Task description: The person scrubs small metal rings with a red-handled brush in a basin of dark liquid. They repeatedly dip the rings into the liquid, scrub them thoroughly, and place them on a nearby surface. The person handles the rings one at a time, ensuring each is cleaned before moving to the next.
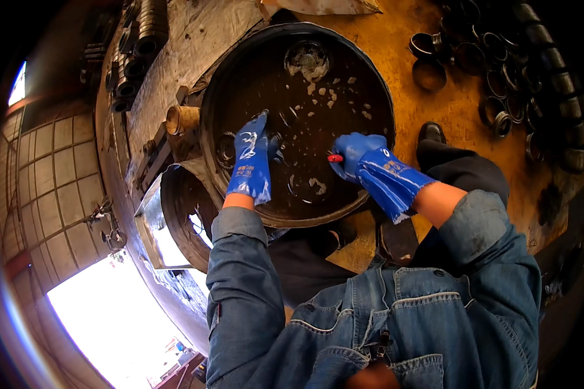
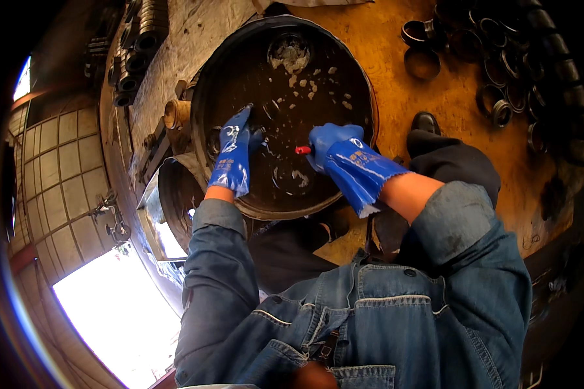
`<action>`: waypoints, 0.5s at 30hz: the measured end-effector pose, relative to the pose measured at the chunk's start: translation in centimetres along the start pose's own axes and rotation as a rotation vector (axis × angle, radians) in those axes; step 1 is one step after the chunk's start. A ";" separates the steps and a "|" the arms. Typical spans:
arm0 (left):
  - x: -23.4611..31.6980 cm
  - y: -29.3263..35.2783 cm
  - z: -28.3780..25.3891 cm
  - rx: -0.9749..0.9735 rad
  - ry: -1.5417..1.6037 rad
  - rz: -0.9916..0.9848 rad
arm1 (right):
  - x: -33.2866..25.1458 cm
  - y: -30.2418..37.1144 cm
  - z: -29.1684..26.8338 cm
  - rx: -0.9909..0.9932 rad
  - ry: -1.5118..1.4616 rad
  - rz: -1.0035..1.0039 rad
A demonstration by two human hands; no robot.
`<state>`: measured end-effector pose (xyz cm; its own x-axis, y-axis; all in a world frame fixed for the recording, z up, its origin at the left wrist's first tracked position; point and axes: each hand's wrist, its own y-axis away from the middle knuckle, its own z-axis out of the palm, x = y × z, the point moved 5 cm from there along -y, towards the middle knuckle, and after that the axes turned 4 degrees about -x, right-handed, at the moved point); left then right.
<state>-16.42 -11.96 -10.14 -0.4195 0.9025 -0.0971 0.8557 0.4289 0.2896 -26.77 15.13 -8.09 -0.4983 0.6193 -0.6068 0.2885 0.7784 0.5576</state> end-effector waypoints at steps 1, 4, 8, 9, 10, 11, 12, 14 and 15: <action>0.1 -0.5 0.8 -0.017 0.005 0.000 | 0.0 -0.1 0.1 0.027 -0.001 -0.011; -1.0 -2.8 2.9 -0.174 0.232 -0.196 | -0.3 0.0 0.2 0.006 -0.003 -0.022; 0.8 -5.0 3.8 -0.357 -0.072 -0.215 | 0.2 -1.0 0.9 -0.088 0.031 -0.011; 0.4 -5.8 4.2 -0.403 -0.072 -0.261 | 0.0 -1.1 0.8 -0.100 0.034 0.003; -0.2 -6.3 4.7 -0.523 -0.081 -0.280 | -0.2 -1.0 0.8 -0.112 0.038 0.017; -0.6 -6.9 4.8 -0.528 -0.080 -0.258 | -0.4 -1.0 0.8 -0.124 0.043 0.031; -1.0 -7.2 5.0 -0.537 -0.082 -0.236 | -0.6 -1.0 0.7 -0.126 0.039 0.031; -1.7 -7.2 5.7 -0.572 -0.101 -0.211 | -1.0 -1.0 0.6 -0.132 0.033 0.029; -1.5 -7.4 5.2 -0.590 -0.116 -0.203 | -0.9 -1.1 0.7 -0.128 0.041 0.037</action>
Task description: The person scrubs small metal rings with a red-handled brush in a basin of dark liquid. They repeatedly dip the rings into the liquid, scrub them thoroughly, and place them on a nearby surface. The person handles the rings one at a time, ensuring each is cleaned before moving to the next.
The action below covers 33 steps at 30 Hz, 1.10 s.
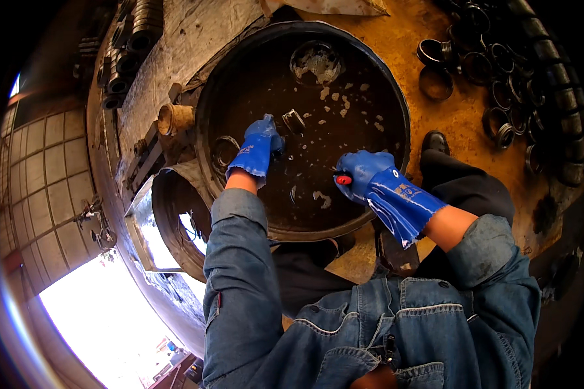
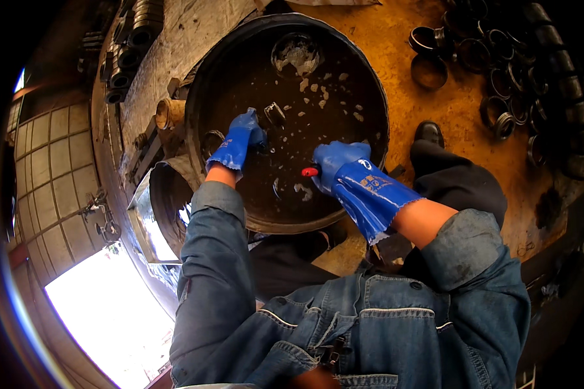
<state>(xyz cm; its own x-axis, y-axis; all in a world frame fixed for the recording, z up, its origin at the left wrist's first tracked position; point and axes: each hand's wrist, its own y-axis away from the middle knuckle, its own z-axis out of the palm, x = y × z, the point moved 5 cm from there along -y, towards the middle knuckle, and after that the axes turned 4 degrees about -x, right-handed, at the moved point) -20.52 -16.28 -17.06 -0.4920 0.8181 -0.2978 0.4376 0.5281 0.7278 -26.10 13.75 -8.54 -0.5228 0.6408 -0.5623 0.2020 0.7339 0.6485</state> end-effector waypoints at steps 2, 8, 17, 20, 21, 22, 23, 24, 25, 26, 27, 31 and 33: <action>0.3 0.0 -0.8 0.005 0.007 0.014 | 0.1 -0.3 0.4 0.006 0.016 0.015; -3.2 1.1 -0.4 0.038 0.598 0.087 | 0.3 -0.8 0.7 0.008 -0.009 -0.016; -7.7 3.7 -6.2 0.357 0.268 0.009 | 1.5 -1.2 1.5 0.152 -0.038 -0.102; -8.3 1.1 -6.8 0.335 0.104 -0.092 | 1.9 -1.3 1.7 0.129 -0.005 -0.037; -8.7 0.6 -6.5 0.316 0.107 -0.117 | 1.8 -1.2 1.5 0.080 -0.010 -0.010; -8.9 0.0 -6.1 0.296 0.110 -0.141 | 1.8 -1.1 1.4 0.031 -0.014 0.017; -9.2 -0.7 -5.6 0.243 0.141 -0.192 | 1.9 -1.1 1.3 0.009 -0.033 0.026; -9.7 -1.0 -4.7 0.293 0.107 -0.182 | 1.9 -1.1 1.4 0.037 -0.029 0.010; -10.2 -1.4 -3.5 0.338 0.069 -0.169 | 1.8 -1.0 1.7 0.061 -0.030 -0.003; -10.7 -1.7 -2.3 0.382 0.032 -0.158 | 1.8 -0.7 1.9 0.083 -0.030 -0.018; -10.5 -1.8 -2.4 0.371 0.050 -0.136 | 1.7 -0.2 1.4 0.162 -0.043 -0.065; -10.3 -1.1 -2.4 0.321 0.108 -0.122 | 1.7 0.1 1.9 0.293 -0.039 -0.112; -10.4 -0.2 -2.9 0.308 0.130 -0.130 | 1.5 0.1 1.9 0.331 -0.026 -0.123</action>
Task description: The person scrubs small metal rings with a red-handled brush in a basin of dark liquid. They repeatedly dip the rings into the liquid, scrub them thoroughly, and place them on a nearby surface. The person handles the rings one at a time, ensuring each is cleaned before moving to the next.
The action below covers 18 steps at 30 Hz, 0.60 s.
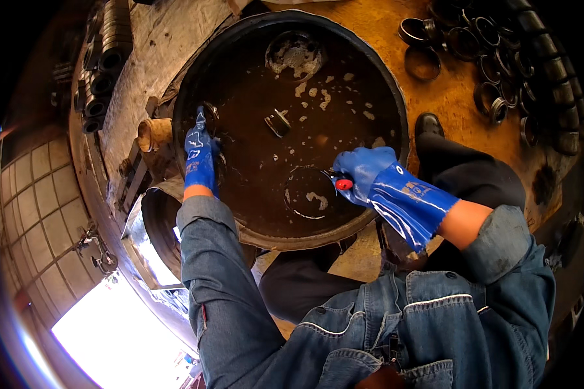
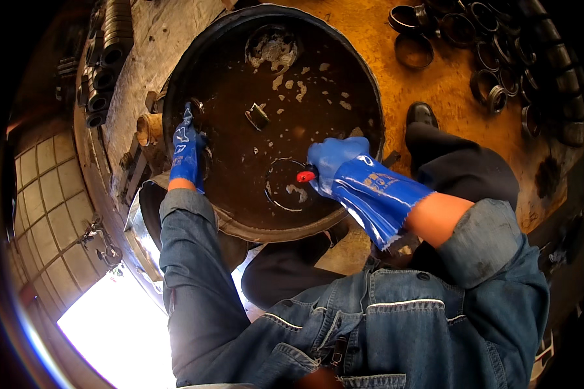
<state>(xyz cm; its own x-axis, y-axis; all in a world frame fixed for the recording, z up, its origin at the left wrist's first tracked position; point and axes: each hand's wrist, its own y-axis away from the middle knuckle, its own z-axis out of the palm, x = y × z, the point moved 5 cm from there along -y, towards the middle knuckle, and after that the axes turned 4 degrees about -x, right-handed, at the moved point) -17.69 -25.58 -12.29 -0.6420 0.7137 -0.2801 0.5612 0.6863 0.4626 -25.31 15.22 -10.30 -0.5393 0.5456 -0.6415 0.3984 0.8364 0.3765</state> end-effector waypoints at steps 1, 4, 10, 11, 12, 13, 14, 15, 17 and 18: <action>-0.1 0.5 -0.5 -0.005 0.008 -0.006 | -0.1 -0.1 0.1 -0.043 0.003 0.007; 1.1 2.8 -2.9 0.188 0.012 0.070 | -0.6 -0.8 -0.2 -0.144 0.019 0.031; 4.0 6.5 -1.0 0.095 0.573 0.264 | -1.0 -1.3 -0.1 -0.194 0.040 0.021; 4.3 5.9 1.7 0.023 0.670 0.324 | -1.1 -1.4 0.2 -0.211 0.052 0.023; 4.6 5.2 3.7 0.088 0.560 0.279 | -1.2 -1.3 0.0 -0.235 0.060 0.048; 5.3 4.2 5.7 0.151 0.451 0.240 | -1.2 -1.3 -0.3 -0.258 0.067 0.080; 5.8 2.9 7.7 0.216 0.344 0.198 | -1.0 -1.2 -0.6 -0.279 0.076 0.110; 4.7 1.0 10.7 0.114 0.284 0.201 | -1.3 -1.0 -0.6 -0.253 0.054 0.081; 0.4 -2.1 13.9 -0.089 0.148 0.184 | -2.3 -0.5 -0.7 -0.200 -0.010 0.000; 2.9 -3.0 13.6 -0.091 0.022 0.317 | -1.0 -0.5 -0.7 -0.213 0.009 0.048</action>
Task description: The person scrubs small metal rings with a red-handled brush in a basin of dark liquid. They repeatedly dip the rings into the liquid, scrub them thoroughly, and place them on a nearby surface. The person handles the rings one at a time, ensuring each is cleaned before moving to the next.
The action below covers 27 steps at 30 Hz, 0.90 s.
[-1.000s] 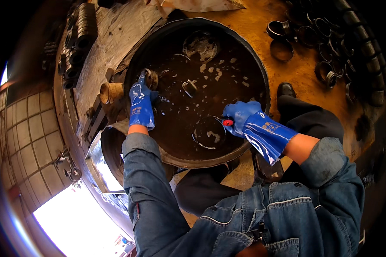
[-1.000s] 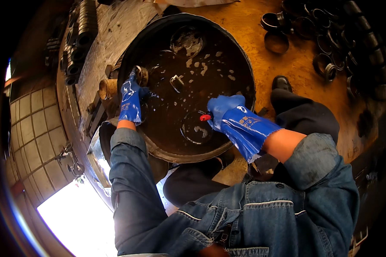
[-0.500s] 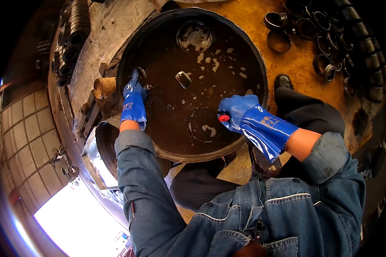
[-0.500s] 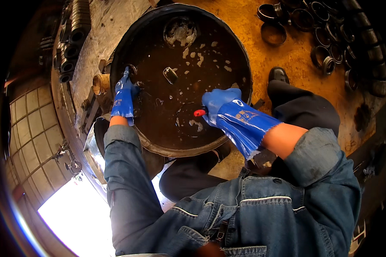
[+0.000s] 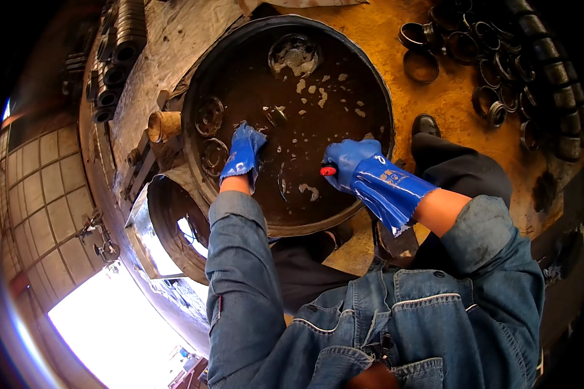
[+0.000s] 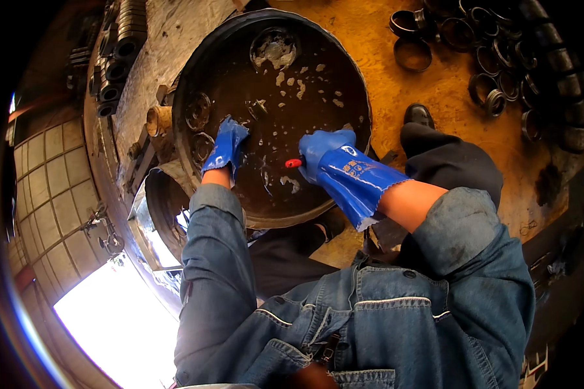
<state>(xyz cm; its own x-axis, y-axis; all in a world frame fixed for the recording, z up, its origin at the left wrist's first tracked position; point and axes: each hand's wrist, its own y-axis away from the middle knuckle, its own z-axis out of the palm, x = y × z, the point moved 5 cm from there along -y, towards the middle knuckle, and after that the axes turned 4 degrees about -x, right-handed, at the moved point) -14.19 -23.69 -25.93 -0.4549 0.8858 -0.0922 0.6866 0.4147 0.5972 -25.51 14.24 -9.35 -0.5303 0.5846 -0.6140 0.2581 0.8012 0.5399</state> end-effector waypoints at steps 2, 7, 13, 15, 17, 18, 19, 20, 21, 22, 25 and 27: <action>1.7 -0.3 -1.1 -0.011 -0.211 0.208 | 0.2 0.2 -0.5 -0.048 -0.003 0.036; 3.9 -0.2 -3.5 0.095 -0.178 -0.080 | 0.0 0.3 -0.1 -0.030 -0.014 0.032; 7.7 3.5 -4.9 0.263 -0.522 0.393 | 1.7 0.4 -0.4 -0.001 -0.035 0.079; 7.1 4.9 -6.6 0.112 -0.441 0.303 | 1.1 0.4 -0.6 -0.006 -0.028 0.073; 6.6 5.5 -7.7 0.033 -0.404 0.240 | 0.9 0.3 -0.1 0.016 -0.021 0.036; 6.3 5.7 -8.0 0.006 -0.402 0.221 | 0.9 0.2 0.0 0.029 -0.019 0.019; 5.9 5.7 -8.1 -0.016 -0.406 0.210 | 0.6 0.1 0.0 -0.004 -0.017 0.023; 5.6 5.6 -8.1 -0.036 -0.410 0.202 | 0.3 0.0 0.0 -0.036 -0.015 0.030; 5.4 5.4 -8.2 -0.052 -0.412 0.197 | 0.2 -0.1 0.0 -0.071 -0.016 0.039; 5.3 5.0 -8.3 -0.065 -0.401 0.186 | 0.1 -0.3 0.2 -0.102 -0.001 0.043; 5.5 3.5 -9.0 -0.108 -0.412 0.170 | 0.0 -0.4 0.4 -0.041 -0.004 0.062; 6.0 2.6 -9.3 -0.133 -0.426 0.162 | 0.1 -0.6 0.5 -0.067 -0.002 0.065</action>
<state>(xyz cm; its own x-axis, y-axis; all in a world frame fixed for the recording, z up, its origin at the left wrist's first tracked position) -20.40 -19.28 -17.51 -0.0554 0.9549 -0.2917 0.6382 0.2586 0.7252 -25.30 13.89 -9.96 -0.5125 0.6356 -0.5773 0.2373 0.7510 0.6162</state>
